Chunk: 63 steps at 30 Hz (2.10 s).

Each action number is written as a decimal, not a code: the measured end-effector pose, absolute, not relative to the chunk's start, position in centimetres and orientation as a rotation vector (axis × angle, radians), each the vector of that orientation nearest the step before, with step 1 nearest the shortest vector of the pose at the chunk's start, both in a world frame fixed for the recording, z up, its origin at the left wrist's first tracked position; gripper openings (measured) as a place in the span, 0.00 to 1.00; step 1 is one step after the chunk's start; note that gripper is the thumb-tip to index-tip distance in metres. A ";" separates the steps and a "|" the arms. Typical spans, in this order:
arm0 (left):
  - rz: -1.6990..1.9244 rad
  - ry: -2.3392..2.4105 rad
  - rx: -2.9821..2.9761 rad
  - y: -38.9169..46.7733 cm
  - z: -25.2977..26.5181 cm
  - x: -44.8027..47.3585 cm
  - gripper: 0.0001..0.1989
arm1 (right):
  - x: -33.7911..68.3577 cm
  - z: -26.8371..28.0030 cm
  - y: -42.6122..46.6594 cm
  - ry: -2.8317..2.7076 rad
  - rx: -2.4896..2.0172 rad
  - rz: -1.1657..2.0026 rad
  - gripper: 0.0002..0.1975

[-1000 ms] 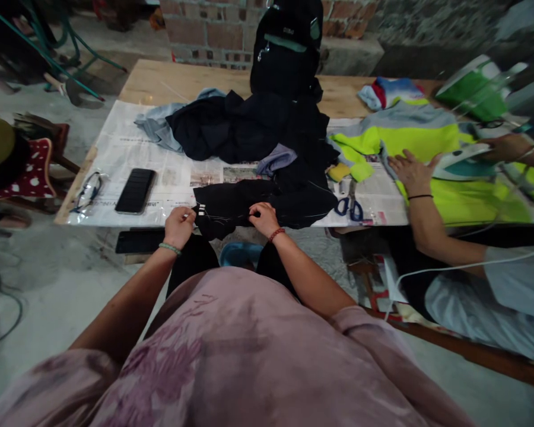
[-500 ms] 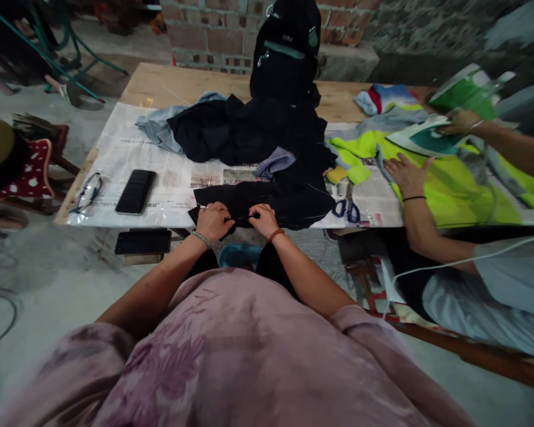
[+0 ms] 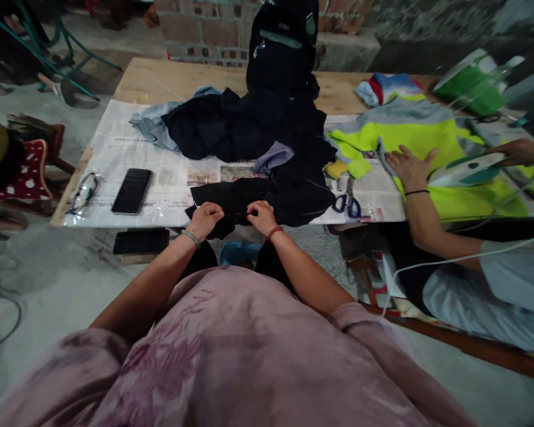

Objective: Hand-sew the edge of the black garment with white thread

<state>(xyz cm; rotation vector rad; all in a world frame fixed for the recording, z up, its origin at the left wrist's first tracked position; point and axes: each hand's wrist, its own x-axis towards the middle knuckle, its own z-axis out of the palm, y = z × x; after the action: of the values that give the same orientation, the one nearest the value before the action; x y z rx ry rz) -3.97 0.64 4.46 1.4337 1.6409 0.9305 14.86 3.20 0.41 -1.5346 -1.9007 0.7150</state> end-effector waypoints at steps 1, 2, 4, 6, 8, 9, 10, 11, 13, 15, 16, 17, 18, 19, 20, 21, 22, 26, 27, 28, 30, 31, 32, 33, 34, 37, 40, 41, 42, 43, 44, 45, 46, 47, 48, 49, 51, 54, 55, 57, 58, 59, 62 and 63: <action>0.934 1.631 1.426 0.6 4.4 -4.0 0.06 | 14.9 0.4 3.2 -1.900 -1.534 0.715 0.03; 0.939 1.627 1.414 0.6 4.4 -4.1 0.06 | 14.9 0.4 3.2 -1.898 -1.535 0.713 0.03; 0.953 1.640 1.368 0.6 4.3 -4.2 0.06 | 15.0 0.4 3.3 -1.886 -1.532 0.722 0.03; 0.945 1.656 1.307 0.7 4.3 -4.2 0.06 | 15.1 0.3 3.5 -1.866 -1.509 0.763 0.03; 0.901 1.665 1.288 0.9 4.3 -4.2 0.07 | 15.3 0.3 3.7 -1.831 -1.491 0.828 0.03; 0.867 1.670 1.310 1.0 4.3 -4.1 0.07 | 15.4 0.2 3.9 -1.811 -1.497 0.860 0.03; 0.832 1.678 1.350 1.1 4.3 -4.1 0.07 | 15.4 0.3 4.0 -1.795 -1.511 0.887 0.04; 0.799 1.690 1.403 1.2 4.4 -4.0 0.06 | 15.5 0.4 4.1 -1.788 -1.529 0.908 0.05; 0.747 1.716 1.506 1.4 4.4 -3.8 0.06 | 15.4 0.7 4.3 -1.803 -1.551 0.938 0.07; 0.702 1.734 1.584 1.6 4.5 -3.7 0.06 | 15.3 1.2 4.3 -1.828 -1.558 0.953 0.08; 0.677 1.749 1.617 1.7 4.5 -3.7 0.06 | 15.2 1.5 4.3 -1.835 -1.569 0.955 0.07; 0.651 1.764 1.649 1.8 4.5 -3.6 0.06 | 15.1 1.7 4.2 -1.839 -1.588 0.952 0.07; 0.624 1.779 1.677 1.9 4.6 -3.7 0.06 | 14.9 1.9 4.2 -1.842 -1.612 0.944 0.07; 0.598 1.789 1.701 1.9 4.6 -3.7 0.06 | 14.8 2.1 4.2 -1.846 -1.637 0.934 0.08; 0.578 1.795 1.716 2.0 4.6 -3.7 0.05 | 14.7 2.1 4.2 -1.850 -1.657 0.923 0.09; 0.569 1.797 1.721 2.0 4.6 -3.8 0.05 | 14.7 2.2 4.2 -1.854 -1.672 0.913 0.10; 0.568 1.795 1.715 2.0 4.7 -3.8 0.06 | 14.6 2.2 4.2 -1.854 -1.681 0.906 0.11; 0.605 1.778 1.629 2.1 4.7 -4.0 0.06 | 14.7 2.1 4.2 -1.849 -1.656 0.904 0.10; 0.621 1.772 1.599 2.1 4.7 -4.0 0.06 | 14.8 2.1 4.1 -1.848 -1.645 0.908 0.09; 0.639 1.766 1.566 2.1 4.8 -4.0 0.06 | 14.8 2.1 4.1 -1.847 -1.635 0.913 0.09; 0.682 1.746 1.499 2.1 4.8 -4.0 0.06 | 14.9 2.1 4.1 -1.842 -1.631 0.920 0.09; 0.700 1.735 1.467 2.1 4.8 -4.0 0.06 | 15.0 2.0 4.1 -1.838 -1.631 0.922 0.09; 0.717 1.726 1.438 2.1 4.9 -4.1 0.06 | 15.0 2.0 4.1 -1.836 -1.630 0.923 0.09; 0.735 1.717 1.414 2.1 4.9 -4.1 0.06 | 15.0 1.9 4.1 -1.835 -1.625 0.924 0.09; 0.757 1.712 1.392 2.1 5.0 -4.1 0.06 | 15.1 1.9 4.1 -1.835 -1.618 0.923 0.09; 0.823 1.691 1.338 2.0 5.2 -4.2 0.05 | 15.1 1.8 4.1 -1.835 -1.599 0.921 0.10; 0.874 1.666 1.285 1.9 5.3 -4.2 0.05 | 15.2 1.8 4.1 -1.835 -1.607 0.924 0.10; 0.891 1.655 1.267 1.9 5.4 -4.3 0.04 | 15.2 1.8 4.1 -1.835 -1.613 0.927 0.10; 0.910 1.642 1.247 1.8 5.4 -4.3 0.04 | 15.2 1.8 4.1 -1.833 -1.618 0.929 0.10; 0.928 1.625 1.228 1.8 5.5 -4.3 0.03 | 15.2 1.8 4.1 -1.831 -1.620 0.931 0.10; 0.946 1.606 1.209 1.7 5.6 -4.4 0.03 | 15.2 1.8 4.1 -1.832 -1.619 0.932 0.10; 0.962 1.584 1.192 1.7 5.6 -4.5 0.03 | 15.2 1.8 4.2 -1.836 -1.615 0.933 0.10; 0.976 1.564 1.174 1.6 5.7 -4.5 0.04 | 15.2 1.8 4.2 -1.840 -1.611 0.932 0.10; 0.989 1.547 1.157 1.6 5.7 -4.6 0.04 | 15.2 1.7 4.2 -1.846 -1.605 0.930 0.10; 1.000 1.532 1.143 1.5 5.7 -4.7 0.05 | 15.2 1.7 4.2 -1.852 -1.599 0.929 0.10; 1.011 1.518 1.131 1.5 5.8 -4.8 0.06 | 15.2 1.7 4.2 -1.857 -1.593 0.930 0.10; 1.040 1.493 1.120 1.3 5.7 -5.0 0.07 | 15.2 1.6 4.2 -1.859 -1.581 0.934 0.11; 1.091 1.464 1.135 1.2 5.5 -5.2 0.09 | 15.3 1.4 4.2 -1.847 -1.564 0.938 0.11; 1.108 1.460 1.142 1.1 5.4 -5.2 0.09 | 15.4 1.3 4.2 -1.844 -1.560 0.937 0.11; 1.138 1.450 1.161 1.0 5.4 -5.3 0.11 | 15.4 1.1 4.2 -1.837 -1.557 0.934 0.10; 1.149 1.446 1.170 1.0 5.4 -5.3 0.12 | 15.4 1.0 4.2 -1.836 -1.556 0.933 0.10; 1.153 1.441 1.176 0.9 5.4 -5.3 0.12 | 15.4 1.0 4.3 -1.836 -1.552 0.932 0.10; 1.082 1.440 1.182 0.6 5.7 -5.4 0.11 | 15.4 0.9 4.3 -1.838 -1.535 0.936 0.10; 1.033 1.445 1.190 0.6 5.8 -5.5 0.11 | 15.4 1.0 4.3 -1.837 -1.535 0.939 0.10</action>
<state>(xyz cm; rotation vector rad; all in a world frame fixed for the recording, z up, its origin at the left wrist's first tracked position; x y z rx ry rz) -5.52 0.56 5.80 1.1897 1.4450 1.0327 15.43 4.30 0.95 -1.5353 -1.8373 0.9388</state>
